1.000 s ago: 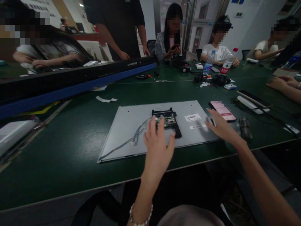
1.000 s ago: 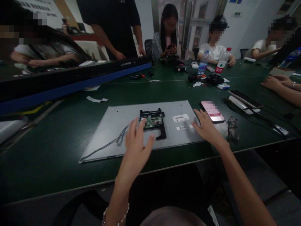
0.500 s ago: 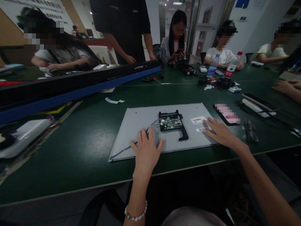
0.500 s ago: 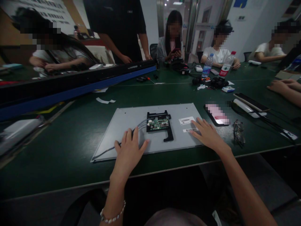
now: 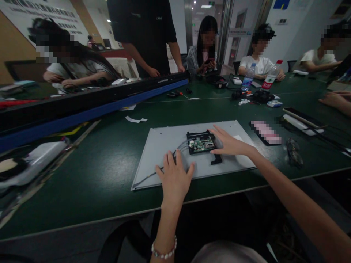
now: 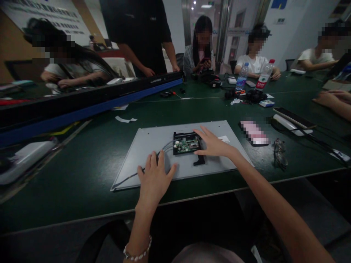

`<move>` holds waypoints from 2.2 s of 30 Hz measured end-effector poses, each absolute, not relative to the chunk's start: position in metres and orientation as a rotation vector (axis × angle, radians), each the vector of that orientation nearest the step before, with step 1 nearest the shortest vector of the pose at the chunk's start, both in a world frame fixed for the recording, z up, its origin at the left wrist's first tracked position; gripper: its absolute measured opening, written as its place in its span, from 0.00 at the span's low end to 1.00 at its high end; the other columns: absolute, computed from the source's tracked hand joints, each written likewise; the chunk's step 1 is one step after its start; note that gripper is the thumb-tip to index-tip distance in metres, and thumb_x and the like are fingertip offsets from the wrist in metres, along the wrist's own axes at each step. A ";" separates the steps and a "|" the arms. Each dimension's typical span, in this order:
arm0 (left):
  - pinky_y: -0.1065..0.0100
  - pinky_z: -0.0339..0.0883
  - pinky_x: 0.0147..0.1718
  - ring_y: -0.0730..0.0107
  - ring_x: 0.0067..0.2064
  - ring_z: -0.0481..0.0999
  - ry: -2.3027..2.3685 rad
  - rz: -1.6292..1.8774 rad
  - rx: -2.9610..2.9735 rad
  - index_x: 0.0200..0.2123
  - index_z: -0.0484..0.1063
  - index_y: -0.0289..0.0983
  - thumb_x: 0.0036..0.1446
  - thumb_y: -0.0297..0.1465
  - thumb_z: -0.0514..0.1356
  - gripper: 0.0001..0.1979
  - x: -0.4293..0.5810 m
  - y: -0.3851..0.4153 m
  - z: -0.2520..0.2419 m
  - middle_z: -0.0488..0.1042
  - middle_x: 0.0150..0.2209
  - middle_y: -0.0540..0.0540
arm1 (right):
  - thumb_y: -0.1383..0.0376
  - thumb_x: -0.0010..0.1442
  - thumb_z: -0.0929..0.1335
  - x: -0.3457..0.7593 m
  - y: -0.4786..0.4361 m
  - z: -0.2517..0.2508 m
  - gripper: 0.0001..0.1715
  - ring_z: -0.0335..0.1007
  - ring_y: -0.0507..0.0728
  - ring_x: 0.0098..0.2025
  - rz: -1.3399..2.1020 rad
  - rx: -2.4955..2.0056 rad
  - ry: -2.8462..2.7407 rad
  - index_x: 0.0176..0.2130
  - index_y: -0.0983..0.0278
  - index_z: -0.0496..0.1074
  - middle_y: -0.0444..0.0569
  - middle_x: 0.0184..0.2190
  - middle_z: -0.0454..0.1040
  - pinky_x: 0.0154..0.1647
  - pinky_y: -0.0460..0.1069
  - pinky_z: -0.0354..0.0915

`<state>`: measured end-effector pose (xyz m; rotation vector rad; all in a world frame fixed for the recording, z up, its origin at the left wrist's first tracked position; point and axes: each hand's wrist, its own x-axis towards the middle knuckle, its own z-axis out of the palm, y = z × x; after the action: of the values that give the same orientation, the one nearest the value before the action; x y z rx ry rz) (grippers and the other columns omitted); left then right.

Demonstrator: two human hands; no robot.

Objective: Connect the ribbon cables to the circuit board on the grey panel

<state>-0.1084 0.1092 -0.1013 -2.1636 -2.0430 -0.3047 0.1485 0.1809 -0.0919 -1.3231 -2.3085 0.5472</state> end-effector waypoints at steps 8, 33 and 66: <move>0.36 0.48 0.59 0.42 0.66 0.54 -2.053 -0.265 -2.138 0.65 0.58 0.31 0.64 0.44 0.50 0.32 -0.103 0.104 -0.101 0.56 0.65 0.28 | 0.51 0.51 0.73 0.128 0.217 -0.099 0.57 0.41 0.66 0.70 0.740 -1.071 -2.336 0.69 0.50 0.43 0.46 0.70 0.47 0.68 0.66 0.46; 0.60 0.64 0.51 0.53 0.54 0.70 -1.868 -0.145 -2.280 0.59 0.63 0.32 0.63 0.37 0.51 0.24 -0.244 0.313 -0.052 0.68 0.57 0.36 | 0.43 0.64 0.58 0.136 0.211 -0.108 0.40 0.40 0.62 0.70 0.841 -1.171 -2.144 0.68 0.51 0.45 0.50 0.68 0.46 0.69 0.62 0.42; 0.61 0.66 0.43 0.52 0.46 0.76 -2.021 0.031 -2.039 0.45 0.75 0.26 0.61 0.19 0.46 0.19 -0.234 0.345 -0.064 0.76 0.43 0.29 | 0.40 0.65 0.52 0.134 0.218 -0.123 0.38 0.46 0.59 0.69 0.845 -1.196 -1.880 0.67 0.53 0.52 0.49 0.66 0.56 0.70 0.60 0.41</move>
<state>-0.2336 0.3445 -0.0642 -2.0395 -2.0209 0.0309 0.1341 0.2183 -0.1226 -1.1957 -1.8802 0.8452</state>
